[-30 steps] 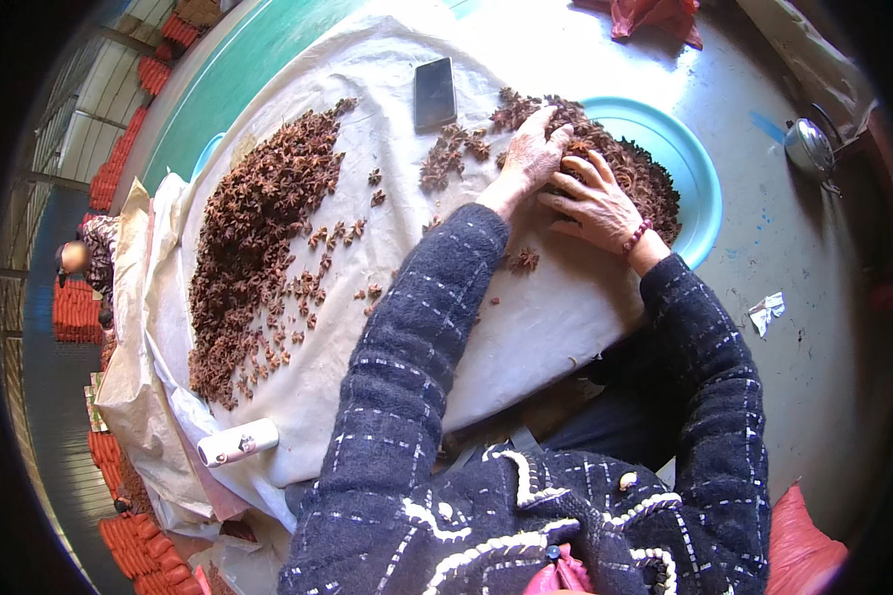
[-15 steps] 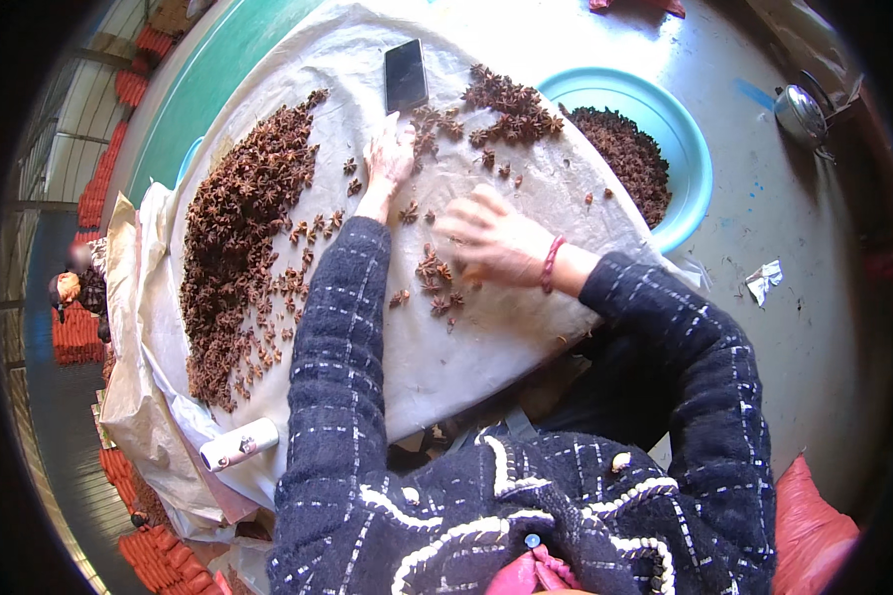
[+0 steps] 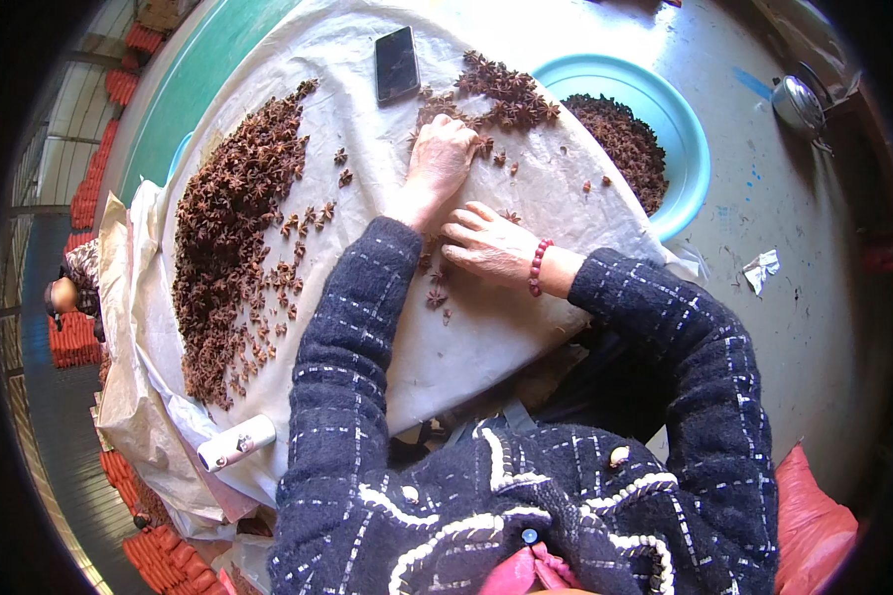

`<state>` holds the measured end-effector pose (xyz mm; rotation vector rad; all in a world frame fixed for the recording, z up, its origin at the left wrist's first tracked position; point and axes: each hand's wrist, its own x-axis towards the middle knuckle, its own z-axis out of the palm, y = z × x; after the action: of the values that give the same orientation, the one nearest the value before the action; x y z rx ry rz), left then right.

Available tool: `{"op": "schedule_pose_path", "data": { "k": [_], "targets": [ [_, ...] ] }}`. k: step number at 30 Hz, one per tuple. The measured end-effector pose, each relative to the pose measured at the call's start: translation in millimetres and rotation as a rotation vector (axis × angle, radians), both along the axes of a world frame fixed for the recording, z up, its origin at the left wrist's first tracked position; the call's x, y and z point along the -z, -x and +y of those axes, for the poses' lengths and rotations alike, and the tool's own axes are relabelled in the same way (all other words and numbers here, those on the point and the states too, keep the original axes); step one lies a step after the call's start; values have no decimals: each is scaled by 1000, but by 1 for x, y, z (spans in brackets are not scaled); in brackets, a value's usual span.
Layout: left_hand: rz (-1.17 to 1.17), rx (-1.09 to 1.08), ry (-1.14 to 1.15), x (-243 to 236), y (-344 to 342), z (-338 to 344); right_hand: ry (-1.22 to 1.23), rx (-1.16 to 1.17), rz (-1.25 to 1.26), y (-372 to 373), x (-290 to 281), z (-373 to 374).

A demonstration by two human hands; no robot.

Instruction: The person sits on the floor and sorts star anise by hand on a white sheet. They repeatedly pick up, separate, and move the star anise into piles, occasionally spreading the sheet to access more items.

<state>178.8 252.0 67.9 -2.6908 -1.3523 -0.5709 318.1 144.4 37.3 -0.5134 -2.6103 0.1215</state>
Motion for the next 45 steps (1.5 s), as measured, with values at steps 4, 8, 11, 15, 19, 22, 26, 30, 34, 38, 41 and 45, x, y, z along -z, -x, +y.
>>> {"op": "schedule_pose_path", "data": {
  "k": [4, 8, 11, 15, 19, 22, 26, 30, 34, 38, 41, 45],
  "targets": [
    [93, 17, 20, 3, 4, 2, -18, 9, 22, -2, -1, 3],
    [-170, -61, -16, 0, 24, -24, -16, 33, -42, -7, -7, 8],
    [-418, -224, 290, -12, 43, -56, -50, 206, -52, -9, -18, 11],
    [-515, -278, 448, -30, 58, -106, 71, 304, 488, 3, -37, 13],
    [-468, -325, 557, -40, 54, -150, 279, 16, 203, 13, -50, 6],
    [-517, -356, 566, -37, 53, -172, 456, 41, 186, 21, -51, -11],
    [-543, -378, 525, -16, 47, -203, 756, -7, 267, 17, -51, -11],
    [-471, -23, 563, -8, 40, -260, 288, 559, 52, 0, -53, 22],
    [-474, -41, 731, -14, 36, -313, -81, 115, 180, 22, -31, 0],
    [-551, -310, 160, -1, 78, -290, -151, -194, -16, 55, 2, -35],
    [-347, -727, 199, 24, 106, -233, -140, 8, -95, 42, 8, 9],
    [-171, -913, 375, 50, 97, -160, -250, 506, -81, -2, 5, 64]
  ]
}}
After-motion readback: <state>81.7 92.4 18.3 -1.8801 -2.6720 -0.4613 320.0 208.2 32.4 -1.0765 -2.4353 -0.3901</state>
